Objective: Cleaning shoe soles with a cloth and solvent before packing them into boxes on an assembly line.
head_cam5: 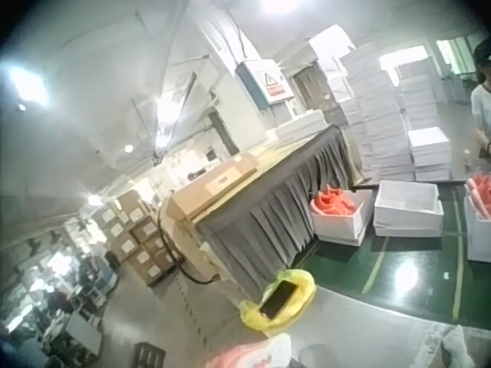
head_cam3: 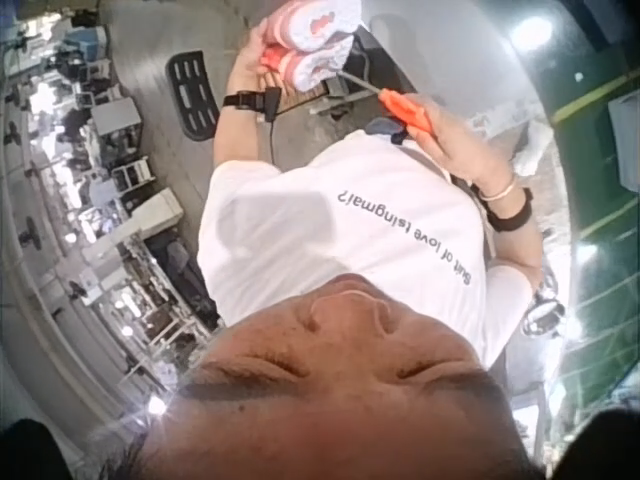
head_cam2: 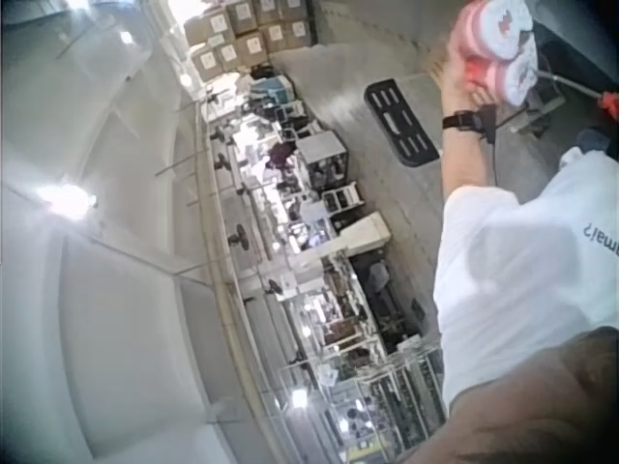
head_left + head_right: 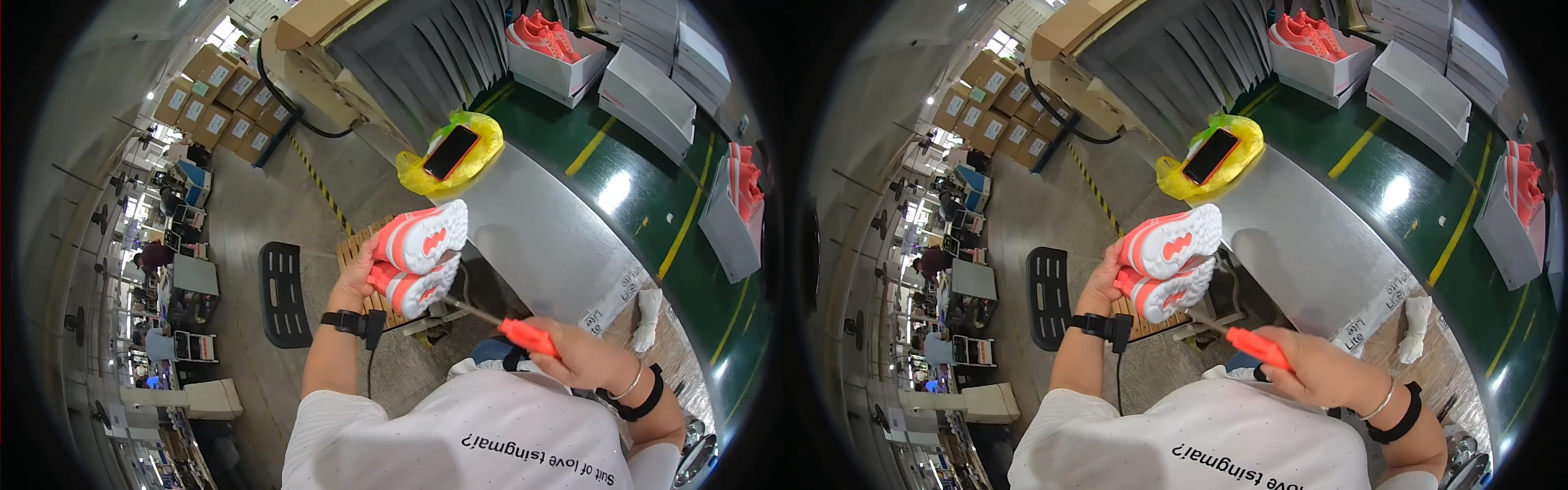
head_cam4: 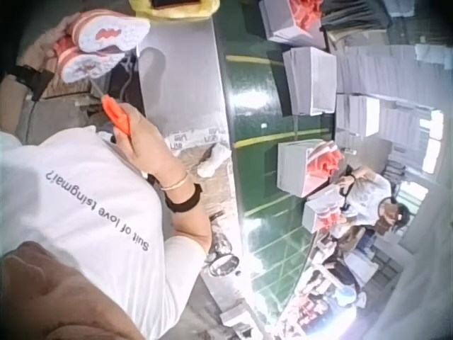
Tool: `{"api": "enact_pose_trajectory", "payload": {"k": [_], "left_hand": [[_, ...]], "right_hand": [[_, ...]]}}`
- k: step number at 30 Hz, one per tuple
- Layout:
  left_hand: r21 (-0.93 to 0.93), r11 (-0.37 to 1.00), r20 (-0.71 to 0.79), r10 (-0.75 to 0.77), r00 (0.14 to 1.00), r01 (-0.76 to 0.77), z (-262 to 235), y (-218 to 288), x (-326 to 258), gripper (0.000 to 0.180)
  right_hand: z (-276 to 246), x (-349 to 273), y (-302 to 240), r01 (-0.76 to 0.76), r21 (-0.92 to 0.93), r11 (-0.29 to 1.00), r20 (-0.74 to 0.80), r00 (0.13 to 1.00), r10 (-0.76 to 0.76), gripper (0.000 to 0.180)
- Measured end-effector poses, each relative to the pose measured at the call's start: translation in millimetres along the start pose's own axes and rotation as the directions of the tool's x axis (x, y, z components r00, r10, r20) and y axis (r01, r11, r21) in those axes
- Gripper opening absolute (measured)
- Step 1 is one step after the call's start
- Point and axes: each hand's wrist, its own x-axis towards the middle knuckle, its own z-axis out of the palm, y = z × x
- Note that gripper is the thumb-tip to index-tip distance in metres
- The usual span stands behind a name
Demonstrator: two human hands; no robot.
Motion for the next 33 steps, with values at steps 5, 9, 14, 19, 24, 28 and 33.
{"api": "enact_pose_trajectory", "payload": {"k": [5, 9, 14, 19, 24, 28, 33], "left_hand": [[0.832, 0.555, 0.112, -0.224, 0.968, 0.032, 59, 41, -15, 0.042], [0.849, -0.393, 0.140, -0.478, 0.867, -0.354, 110, 48, -34, 0.044], [0.459, -0.636, 0.222, -0.595, 0.773, -0.621, 74, 13, -44, 0.036], [0.427, -0.601, 0.138, -0.695, 0.706, -0.675, 61, -7, -51, 0.033], [0.423, -0.570, 0.189, -0.705, 0.684, -0.704, 59, -16, -59, 0.036], [0.426, -0.578, 0.249, -0.664, 0.705, -0.696, 50, -18, -64, 0.036], [0.419, -0.635, 0.216, -0.624, 0.751, -0.649, 49, -17, -55, 0.036]], "right_hand": [[-2, -10, 13, 0.011, 0.112, 0.994, -0.060, 0.998, -0.005, 0.042], [-4, -6, 27, -0.135, 0.174, 0.975, -0.044, 0.989, 0.144, 0.040], [8, -1, 37, -0.039, 0.207, 0.978, 0.075, 0.997, 0.024, 0.031], [9, 21, 70, -0.221, 0.130, 0.967, -0.114, 0.965, 0.236, 0.032], [30, 21, 85, -0.260, 0.095, 0.961, -0.074, 0.961, 0.268, 0.033], [36, 2, 91, -0.222, 0.063, 0.973, 0.064, 0.974, 0.218, 0.032], [53, -20, 123, -0.338, 0.068, 0.939, -0.087, 0.935, 0.343, 0.031]]}}
